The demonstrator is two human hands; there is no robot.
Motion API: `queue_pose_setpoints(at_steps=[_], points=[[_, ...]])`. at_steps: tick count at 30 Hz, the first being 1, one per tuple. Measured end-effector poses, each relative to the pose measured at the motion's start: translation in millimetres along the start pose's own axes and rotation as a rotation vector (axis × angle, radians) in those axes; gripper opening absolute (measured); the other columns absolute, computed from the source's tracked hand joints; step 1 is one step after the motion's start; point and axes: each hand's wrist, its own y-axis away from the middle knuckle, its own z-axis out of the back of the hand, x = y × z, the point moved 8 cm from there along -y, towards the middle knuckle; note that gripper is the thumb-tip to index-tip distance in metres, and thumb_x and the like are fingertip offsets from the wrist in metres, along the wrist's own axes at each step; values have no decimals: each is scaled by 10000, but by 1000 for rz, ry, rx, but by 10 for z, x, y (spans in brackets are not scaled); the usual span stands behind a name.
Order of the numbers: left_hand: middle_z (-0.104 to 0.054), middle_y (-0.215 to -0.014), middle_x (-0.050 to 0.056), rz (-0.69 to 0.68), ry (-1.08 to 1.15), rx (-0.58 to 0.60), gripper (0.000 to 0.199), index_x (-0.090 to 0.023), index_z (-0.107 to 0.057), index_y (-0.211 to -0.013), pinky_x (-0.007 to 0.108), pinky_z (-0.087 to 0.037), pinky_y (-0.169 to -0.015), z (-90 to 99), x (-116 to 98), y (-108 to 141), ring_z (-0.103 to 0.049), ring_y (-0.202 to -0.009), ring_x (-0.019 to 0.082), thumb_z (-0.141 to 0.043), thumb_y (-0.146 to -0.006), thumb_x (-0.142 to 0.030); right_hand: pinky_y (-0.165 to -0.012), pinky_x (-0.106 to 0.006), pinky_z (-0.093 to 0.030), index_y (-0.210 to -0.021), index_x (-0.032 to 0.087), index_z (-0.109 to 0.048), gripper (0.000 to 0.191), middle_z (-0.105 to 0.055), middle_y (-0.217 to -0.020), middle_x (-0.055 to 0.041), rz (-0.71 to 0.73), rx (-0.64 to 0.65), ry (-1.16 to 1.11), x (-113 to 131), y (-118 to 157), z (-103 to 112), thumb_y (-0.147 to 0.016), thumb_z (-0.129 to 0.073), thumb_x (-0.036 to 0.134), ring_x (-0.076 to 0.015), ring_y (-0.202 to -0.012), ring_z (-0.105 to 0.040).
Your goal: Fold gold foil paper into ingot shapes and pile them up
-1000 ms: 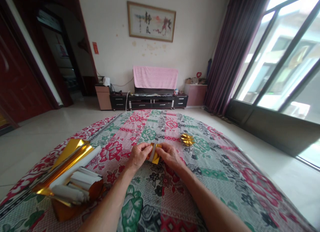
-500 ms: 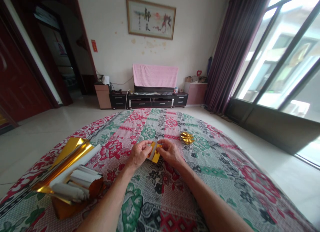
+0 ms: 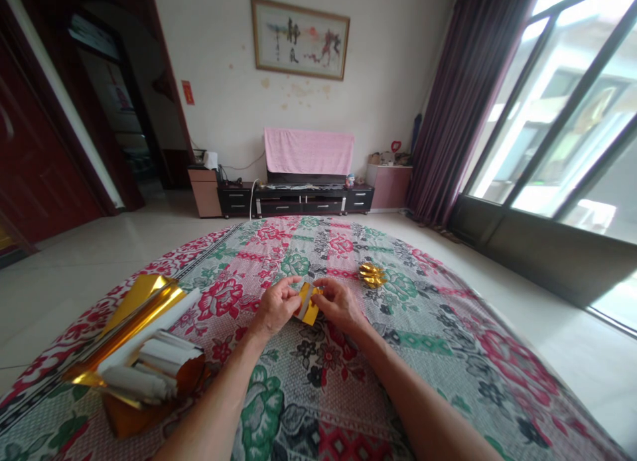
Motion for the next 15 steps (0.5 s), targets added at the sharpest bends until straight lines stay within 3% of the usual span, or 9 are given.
queue_pose_setpoints(at_steps=[9, 15], points=[[-603, -660, -23, -20, -46, -15, 383, -160, -534, -1017, 175, -398, -456, 13, 35, -21, -534, -495, 88, -597, -646, -235, -444, -176, -322, -954, 157, -566, 266, -540, -577, 40, -15, 9, -26, -37, -5, -23, -716, -548, 276, -77, -483, -450], [-654, -742, 19, -97, -243, -20, 199, -168, -624, -862, 206, -456, -535, 22, -27, -4, -595, -588, 122, -553, -687, -232, -438, -178, -299, -941, 160, -573, 237, -504, -547, 49, 27, -12, 73, 22, 4, 14, -733, -526, 264, -76, -465, -425]])
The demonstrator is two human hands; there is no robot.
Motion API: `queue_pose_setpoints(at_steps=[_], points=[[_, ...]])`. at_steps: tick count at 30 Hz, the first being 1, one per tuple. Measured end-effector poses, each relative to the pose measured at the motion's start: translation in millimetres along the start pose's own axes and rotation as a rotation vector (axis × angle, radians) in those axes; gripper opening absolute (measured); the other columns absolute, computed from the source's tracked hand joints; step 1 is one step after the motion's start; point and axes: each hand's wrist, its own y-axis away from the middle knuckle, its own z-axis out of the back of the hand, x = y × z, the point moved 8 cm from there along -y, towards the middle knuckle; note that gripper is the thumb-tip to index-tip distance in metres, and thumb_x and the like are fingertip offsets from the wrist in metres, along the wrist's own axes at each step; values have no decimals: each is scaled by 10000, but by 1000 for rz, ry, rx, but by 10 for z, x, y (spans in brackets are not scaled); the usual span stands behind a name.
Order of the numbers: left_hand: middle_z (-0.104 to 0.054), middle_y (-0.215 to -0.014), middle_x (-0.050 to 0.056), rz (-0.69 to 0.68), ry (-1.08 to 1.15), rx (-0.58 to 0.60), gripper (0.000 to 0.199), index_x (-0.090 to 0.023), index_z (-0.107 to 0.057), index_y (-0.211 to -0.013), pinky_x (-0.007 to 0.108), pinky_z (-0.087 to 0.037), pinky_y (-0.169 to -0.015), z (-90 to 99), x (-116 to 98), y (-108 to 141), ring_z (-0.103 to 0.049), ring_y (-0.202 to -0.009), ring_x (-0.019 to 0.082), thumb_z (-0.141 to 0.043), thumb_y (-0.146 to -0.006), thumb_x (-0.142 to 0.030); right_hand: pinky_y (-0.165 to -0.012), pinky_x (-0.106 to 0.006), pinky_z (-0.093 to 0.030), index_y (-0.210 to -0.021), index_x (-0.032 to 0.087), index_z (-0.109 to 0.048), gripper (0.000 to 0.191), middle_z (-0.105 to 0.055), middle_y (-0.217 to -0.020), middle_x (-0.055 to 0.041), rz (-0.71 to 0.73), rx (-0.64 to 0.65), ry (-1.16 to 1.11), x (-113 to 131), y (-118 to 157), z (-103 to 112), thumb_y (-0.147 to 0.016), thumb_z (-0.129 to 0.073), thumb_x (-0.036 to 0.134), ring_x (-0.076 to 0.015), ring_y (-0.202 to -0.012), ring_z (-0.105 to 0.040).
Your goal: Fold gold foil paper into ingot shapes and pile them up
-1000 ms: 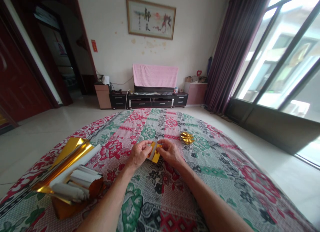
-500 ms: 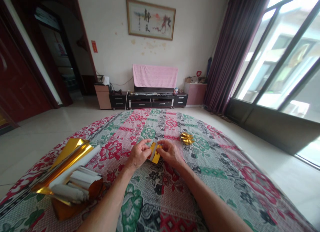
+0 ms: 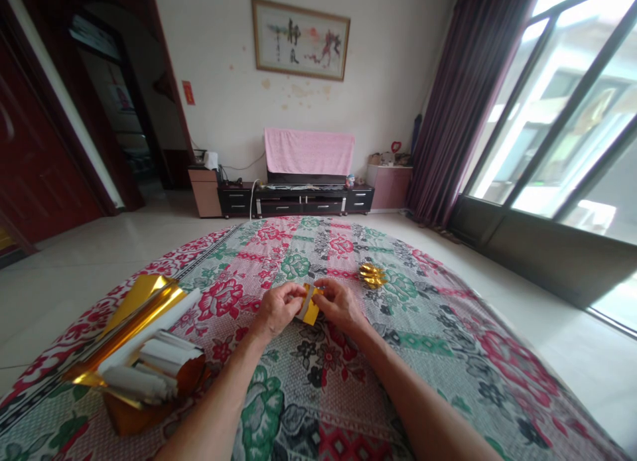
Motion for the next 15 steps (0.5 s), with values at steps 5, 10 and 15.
queue_pose_setpoints(at_steps=[5, 10, 15], points=[[-679, -847, 40, -157, -249, -17, 240, -183, -662, -893, 242, -478, -668, 10, -192, 26, -610, -712, 144, -526, -696, -160, -462, -186, -292, -924, 185, -592, 204, -506, -527, 51, 103, -13, 187, 162, 48, 42, -740, -521, 235, -79, -449, -427], [-660, -841, 47, -253, -427, -12, 281, -182, -647, -964, 270, -463, -722, -29, -234, 33, -586, -767, 160, -535, -709, -144, -489, -195, -303, -947, 197, -588, 210, -543, -557, 31, 139, 6, 321, 232, 95, 22, -754, -510, 217, -98, -474, -462], [-633, -879, 59, -303, -551, 11, 264, -184, -648, -968, 307, -436, -791, -74, -213, 53, -554, -863, 185, -529, -734, -156, -541, -205, -342, -953, 198, -590, 218, -583, -655, 6, 172, 33, 370, 222, 95, 24, -742, -536, 198, -110, -551, -504]])
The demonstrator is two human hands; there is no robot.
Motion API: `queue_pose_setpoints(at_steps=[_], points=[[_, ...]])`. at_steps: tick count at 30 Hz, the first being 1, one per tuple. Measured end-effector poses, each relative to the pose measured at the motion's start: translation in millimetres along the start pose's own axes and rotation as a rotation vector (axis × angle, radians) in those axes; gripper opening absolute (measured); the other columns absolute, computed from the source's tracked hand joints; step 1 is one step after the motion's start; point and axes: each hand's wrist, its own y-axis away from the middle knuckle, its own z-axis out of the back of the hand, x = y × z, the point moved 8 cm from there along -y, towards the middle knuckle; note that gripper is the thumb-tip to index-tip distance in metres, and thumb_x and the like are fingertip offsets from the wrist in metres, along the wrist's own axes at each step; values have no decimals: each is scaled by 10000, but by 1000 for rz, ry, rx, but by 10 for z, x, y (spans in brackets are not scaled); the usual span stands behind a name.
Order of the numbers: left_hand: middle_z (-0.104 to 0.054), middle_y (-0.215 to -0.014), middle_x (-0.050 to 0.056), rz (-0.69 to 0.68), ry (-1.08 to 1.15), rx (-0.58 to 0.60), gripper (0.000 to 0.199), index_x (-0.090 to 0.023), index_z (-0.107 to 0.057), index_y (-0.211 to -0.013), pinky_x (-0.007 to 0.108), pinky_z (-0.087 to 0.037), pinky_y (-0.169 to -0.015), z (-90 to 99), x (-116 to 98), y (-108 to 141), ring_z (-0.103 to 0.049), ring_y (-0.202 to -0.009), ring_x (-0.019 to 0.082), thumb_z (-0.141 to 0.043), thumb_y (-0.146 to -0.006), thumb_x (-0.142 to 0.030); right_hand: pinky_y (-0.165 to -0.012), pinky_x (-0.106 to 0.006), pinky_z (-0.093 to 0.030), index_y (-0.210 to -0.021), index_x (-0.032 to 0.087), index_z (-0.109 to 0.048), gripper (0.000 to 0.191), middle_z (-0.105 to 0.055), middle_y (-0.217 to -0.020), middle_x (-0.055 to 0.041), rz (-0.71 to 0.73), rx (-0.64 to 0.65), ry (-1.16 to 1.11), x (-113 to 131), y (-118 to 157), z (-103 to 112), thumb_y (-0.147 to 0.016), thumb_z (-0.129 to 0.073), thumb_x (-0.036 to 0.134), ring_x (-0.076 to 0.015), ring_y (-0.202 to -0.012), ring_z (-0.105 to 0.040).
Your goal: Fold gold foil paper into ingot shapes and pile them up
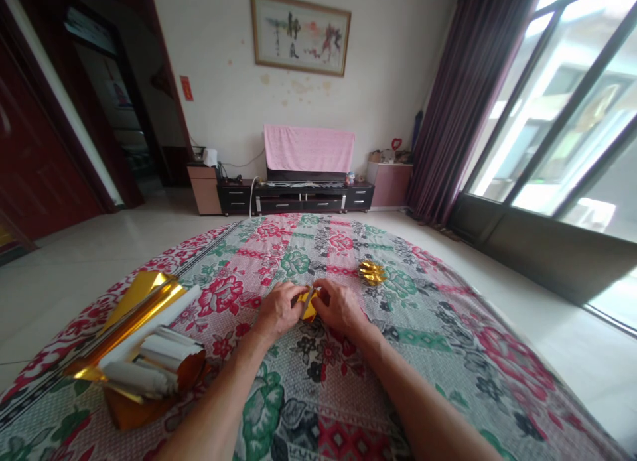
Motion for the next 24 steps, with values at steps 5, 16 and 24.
queue_pose_setpoints(at_steps=[5, 16, 24], points=[[-630, -861, 58, -12, -24, 16, 240, -196, -662, -934, 311, -424, -787, -20, -2, 6, -544, -859, 188, -540, -730, -160, -583, -211, -378, -871, 183, -625, 162, -576, -751, -22, 86, 28, -56, -2, -22, 56, -747, -523, 157, -104, -604, -503], [-620, -829, 51, -25, -23, 6, 207, -204, -671, -902, 302, -421, -773, -33, 6, 5, -542, -844, 178, -556, -732, -177, -884, -340, -397, -834, 209, -636, 280, -495, -1102, -46, 261, 131, -145, 166, 101, 118, -616, -547, 58, -185, -1002, -496], [-596, -807, 44, -64, -38, -10, 136, -199, -686, -738, 285, -413, -759, 17, -51, 14, -514, -834, 164, -561, -728, -148, -900, -356, -378, -817, 237, -674, 217, -508, -1107, -32, 323, 207, -58, 215, 142, 24, -666, -594, 103, -181, -997, -503]])
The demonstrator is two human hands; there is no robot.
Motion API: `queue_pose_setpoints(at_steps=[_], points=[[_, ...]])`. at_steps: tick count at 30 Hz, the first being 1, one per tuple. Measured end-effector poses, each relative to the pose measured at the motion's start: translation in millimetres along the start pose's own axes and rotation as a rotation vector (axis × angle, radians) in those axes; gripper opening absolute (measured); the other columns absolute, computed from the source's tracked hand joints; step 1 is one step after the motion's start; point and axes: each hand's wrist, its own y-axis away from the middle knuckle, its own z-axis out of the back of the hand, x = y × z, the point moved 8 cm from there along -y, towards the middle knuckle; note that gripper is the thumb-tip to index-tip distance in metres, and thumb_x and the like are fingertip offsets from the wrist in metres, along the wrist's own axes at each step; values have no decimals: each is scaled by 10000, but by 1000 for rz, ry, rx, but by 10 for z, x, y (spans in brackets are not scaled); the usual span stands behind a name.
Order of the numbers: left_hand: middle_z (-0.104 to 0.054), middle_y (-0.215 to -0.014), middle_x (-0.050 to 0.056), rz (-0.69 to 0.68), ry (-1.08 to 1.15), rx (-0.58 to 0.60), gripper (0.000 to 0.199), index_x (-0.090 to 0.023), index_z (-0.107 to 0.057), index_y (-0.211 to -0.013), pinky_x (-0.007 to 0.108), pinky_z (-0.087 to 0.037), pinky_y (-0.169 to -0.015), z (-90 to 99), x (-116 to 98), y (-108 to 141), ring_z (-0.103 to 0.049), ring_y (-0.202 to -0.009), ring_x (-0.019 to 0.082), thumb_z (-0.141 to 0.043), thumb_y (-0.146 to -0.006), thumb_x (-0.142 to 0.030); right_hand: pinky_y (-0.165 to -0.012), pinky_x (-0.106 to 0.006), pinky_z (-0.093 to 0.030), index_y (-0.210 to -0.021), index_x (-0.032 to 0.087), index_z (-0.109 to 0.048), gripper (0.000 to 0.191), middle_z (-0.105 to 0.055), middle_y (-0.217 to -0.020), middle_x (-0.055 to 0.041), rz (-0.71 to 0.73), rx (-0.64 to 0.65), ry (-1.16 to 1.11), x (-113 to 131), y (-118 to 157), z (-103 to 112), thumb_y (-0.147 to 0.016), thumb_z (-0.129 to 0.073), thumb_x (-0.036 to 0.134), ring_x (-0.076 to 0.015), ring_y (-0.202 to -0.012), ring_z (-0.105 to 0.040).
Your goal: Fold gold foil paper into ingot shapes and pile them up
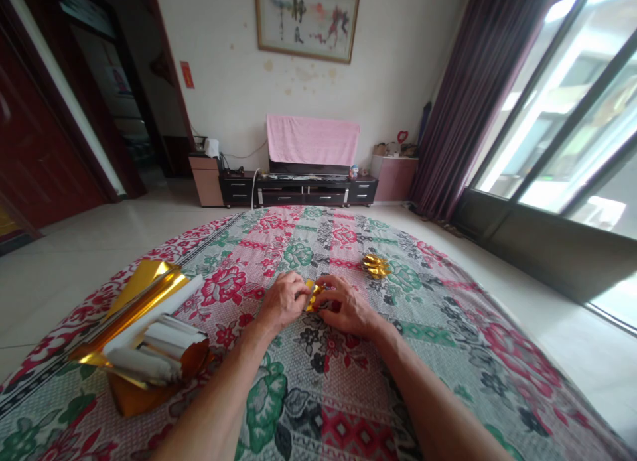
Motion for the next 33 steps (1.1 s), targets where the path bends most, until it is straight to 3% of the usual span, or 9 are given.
queue_pose_setpoints(at_steps=[7, 15, 24, 33], points=[[-615, -733, 26, -47, 13, 94, 193, -224, -699, -776, 287, -399, -718, -58, -32, 4, -513, -759, 151, -520, -758, -152, -819, -313, -424, -798, 234, -684, 142, -578, -967, -30, -27, -26, -33, -43, -2, -14, -733, -584, 158, -149, -875, -542], [-616, -752, 22, -33, 36, 102, 168, -211, -676, -756, 281, -408, -736, -36, -27, 6, -529, -783, 155, -523, -740, -145, -812, -299, -413, -786, 217, -679, 150, -611, -929, -37, -44, -48, -15, -48, -36, -32, -799, -531, 196, -147, -860, -552], [-623, -743, 23, -16, 36, 138, 216, -213, -698, -698, 284, -412, -754, -16, -73, -4, -531, -776, 156, -510, -689, -108, -802, -308, -402, -736, 176, -602, 45, -608, -884, -56, -53, -85, 47, 12, -52, -26, -766, -568, 170, -155, -841, -541], [-620, -776, 27, 23, 35, 148, 122, -214, -698, -737, 278, -425, -751, -23, -46, 11, -537, -803, 166, -622, -678, -289, -797, -299, -413, -754, 175, -602, 79, -590, -881, -49, -69, -117, 28, -26, -60, -47, -705, -578, 117, -157, -848, -540]])
